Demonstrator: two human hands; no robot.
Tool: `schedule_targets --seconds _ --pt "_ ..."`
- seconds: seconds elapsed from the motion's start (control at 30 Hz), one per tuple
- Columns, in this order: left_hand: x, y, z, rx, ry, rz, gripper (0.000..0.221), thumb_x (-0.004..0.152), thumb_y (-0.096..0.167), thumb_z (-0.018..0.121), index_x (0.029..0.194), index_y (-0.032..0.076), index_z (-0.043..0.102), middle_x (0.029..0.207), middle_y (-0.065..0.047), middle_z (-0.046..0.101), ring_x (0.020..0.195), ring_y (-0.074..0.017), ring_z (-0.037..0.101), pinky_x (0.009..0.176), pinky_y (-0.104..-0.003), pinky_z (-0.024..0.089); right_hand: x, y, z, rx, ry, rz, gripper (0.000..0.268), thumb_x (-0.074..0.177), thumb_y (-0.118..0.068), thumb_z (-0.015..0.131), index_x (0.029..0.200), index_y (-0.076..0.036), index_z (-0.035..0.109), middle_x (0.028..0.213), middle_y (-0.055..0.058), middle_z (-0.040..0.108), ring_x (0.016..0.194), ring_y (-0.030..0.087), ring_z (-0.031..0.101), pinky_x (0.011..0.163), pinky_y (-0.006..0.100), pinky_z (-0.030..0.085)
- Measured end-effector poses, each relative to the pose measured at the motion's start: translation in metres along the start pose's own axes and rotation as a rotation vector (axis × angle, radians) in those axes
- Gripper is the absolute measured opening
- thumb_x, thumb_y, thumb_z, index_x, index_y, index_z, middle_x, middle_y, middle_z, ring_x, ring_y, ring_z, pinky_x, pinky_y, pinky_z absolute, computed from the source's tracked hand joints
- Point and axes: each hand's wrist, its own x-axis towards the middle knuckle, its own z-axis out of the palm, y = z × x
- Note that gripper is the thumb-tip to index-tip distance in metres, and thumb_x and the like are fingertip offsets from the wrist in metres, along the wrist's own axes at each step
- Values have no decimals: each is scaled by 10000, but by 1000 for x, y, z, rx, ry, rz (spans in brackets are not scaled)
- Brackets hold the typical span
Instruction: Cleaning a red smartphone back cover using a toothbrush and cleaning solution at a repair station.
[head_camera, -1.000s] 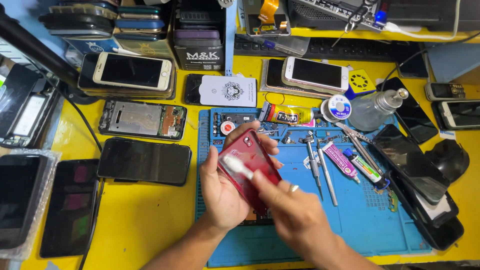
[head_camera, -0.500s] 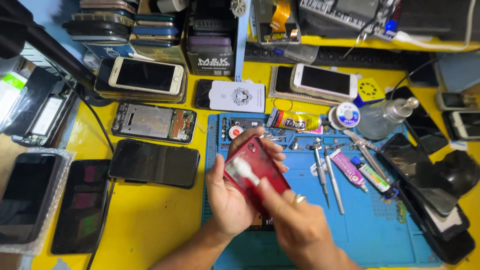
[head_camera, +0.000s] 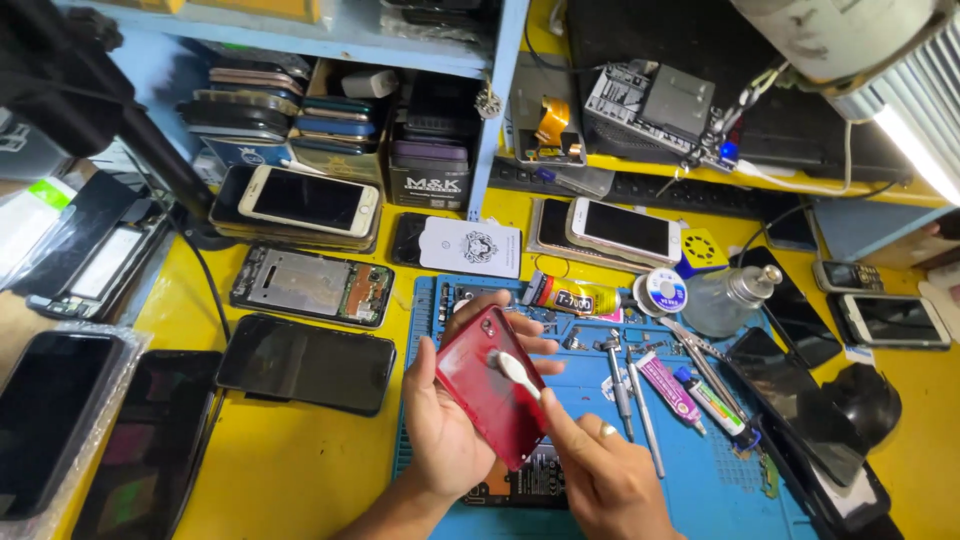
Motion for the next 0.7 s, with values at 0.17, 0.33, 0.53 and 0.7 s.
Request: schedule_targets --seconds 0.17,0.33,0.53,0.7 --pt "-5 -8 -4 -35 12 -64 711 1025 553 428 1428 -27 509 1196 -235 636 1077 -355 663 974 -493 574 9 -24 0 116 -53 14 473 1006 -73 538 1477 -112 547 758 67 524 562 226 471 516 367 406" --pt "-1 -1 1 -13 26 -15 652 1036 517 438 1380 -28 533 1135 -220 644 990 -301 662 862 -413 584 -4 -34 6 197 -109 38 457 1012 -131 559 1468 -153 572 731 32 530 519 171 434 497 338 381" --pt "0 5 -7 -102 -35 -68 632 1047 508 459 1402 -9 535 1155 -212 625 1026 -321 640 883 -459 566 -30 -29 5 155 -178 275 552 914 -78 697 1430 -269 660 679 -4 334 541 86 347 481 268 357" --pt "0 3 -3 -16 10 -31 678 1050 545 409 1388 -28 541 1135 -228 636 1000 -313 636 873 -421 564 17 -50 -8 322 -204 105 488 1035 -90 523 1519 -156 531 661 29 455 565 163 388 517 345 290"
